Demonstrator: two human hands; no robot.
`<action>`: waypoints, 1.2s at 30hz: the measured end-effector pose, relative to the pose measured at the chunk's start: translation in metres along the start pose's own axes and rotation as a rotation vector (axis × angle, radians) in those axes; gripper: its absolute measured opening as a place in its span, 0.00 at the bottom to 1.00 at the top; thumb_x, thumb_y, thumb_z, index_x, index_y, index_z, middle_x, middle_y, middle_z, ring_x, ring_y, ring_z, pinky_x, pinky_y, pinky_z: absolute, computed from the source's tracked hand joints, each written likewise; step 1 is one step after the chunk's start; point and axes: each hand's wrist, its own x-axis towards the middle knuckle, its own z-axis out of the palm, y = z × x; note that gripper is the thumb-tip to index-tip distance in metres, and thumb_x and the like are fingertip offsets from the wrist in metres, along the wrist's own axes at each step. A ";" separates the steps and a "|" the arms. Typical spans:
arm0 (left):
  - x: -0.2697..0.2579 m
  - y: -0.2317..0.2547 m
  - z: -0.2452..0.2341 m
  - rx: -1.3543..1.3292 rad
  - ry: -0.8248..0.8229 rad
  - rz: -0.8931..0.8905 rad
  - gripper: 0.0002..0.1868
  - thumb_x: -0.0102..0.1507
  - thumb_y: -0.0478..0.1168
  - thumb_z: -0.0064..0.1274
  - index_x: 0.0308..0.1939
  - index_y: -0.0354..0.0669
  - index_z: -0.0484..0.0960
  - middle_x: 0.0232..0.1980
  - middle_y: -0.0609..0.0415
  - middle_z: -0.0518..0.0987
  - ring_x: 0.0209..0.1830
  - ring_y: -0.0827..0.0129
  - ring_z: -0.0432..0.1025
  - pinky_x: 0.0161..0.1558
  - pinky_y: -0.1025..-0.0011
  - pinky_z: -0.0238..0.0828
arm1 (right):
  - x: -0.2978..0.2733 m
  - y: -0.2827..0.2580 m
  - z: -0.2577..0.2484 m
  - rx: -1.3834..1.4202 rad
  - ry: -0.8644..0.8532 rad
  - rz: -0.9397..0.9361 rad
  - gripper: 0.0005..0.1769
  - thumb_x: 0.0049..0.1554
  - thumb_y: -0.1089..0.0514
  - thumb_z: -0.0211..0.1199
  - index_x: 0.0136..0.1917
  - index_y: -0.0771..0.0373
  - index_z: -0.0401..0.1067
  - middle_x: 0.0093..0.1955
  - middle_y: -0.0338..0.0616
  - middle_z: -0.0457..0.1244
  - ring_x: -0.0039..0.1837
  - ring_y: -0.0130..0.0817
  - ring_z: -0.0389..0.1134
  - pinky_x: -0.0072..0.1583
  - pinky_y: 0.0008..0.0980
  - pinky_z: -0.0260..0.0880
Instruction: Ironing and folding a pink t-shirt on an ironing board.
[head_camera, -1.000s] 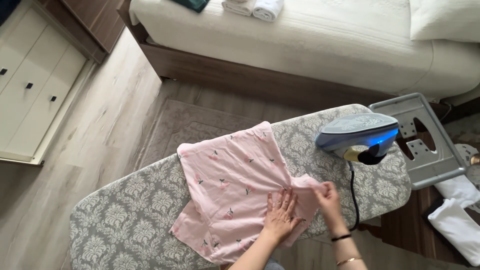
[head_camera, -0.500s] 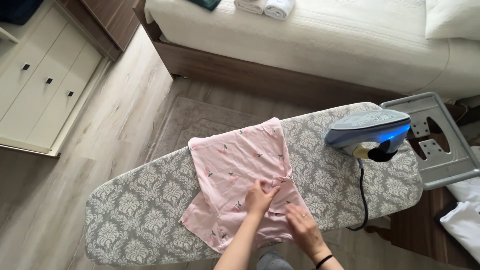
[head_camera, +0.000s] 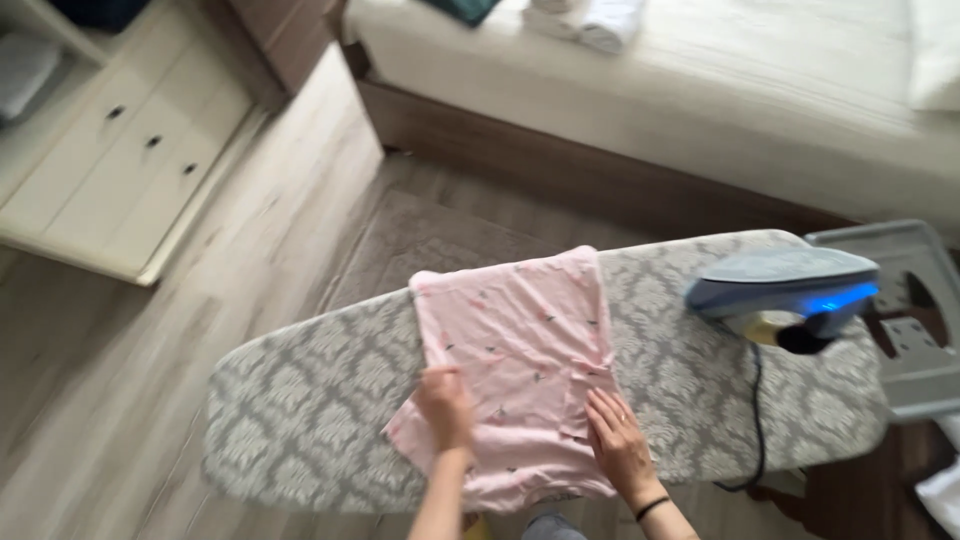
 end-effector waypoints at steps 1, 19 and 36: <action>0.003 -0.019 -0.017 0.010 0.018 -0.014 0.05 0.64 0.40 0.58 0.42 0.44 0.81 0.45 0.50 0.81 0.51 0.59 0.73 0.56 0.61 0.69 | 0.012 -0.006 0.005 0.014 -0.004 -0.020 0.17 0.56 0.61 0.62 0.59 0.64 0.73 0.67 0.47 0.65 0.73 0.41 0.63 0.75 0.52 0.56; -0.033 -0.062 -0.088 -0.175 -0.384 -0.334 0.14 0.59 0.48 0.64 0.36 0.39 0.86 0.27 0.54 0.82 0.24 0.68 0.76 0.27 0.68 0.73 | 0.082 -0.139 0.100 0.226 -0.242 -0.348 0.29 0.60 0.59 0.59 0.74 0.64 0.66 0.79 0.50 0.54 0.80 0.43 0.51 0.77 0.52 0.43; -0.049 -0.022 -0.028 0.085 -0.318 0.619 0.24 0.65 0.33 0.44 0.66 0.39 0.76 0.75 0.48 0.72 0.77 0.58 0.64 0.75 0.62 0.60 | 0.035 -0.079 0.078 0.341 -0.004 -0.032 0.18 0.55 0.66 0.58 0.58 0.56 0.74 0.59 0.45 0.69 0.63 0.44 0.70 0.65 0.40 0.71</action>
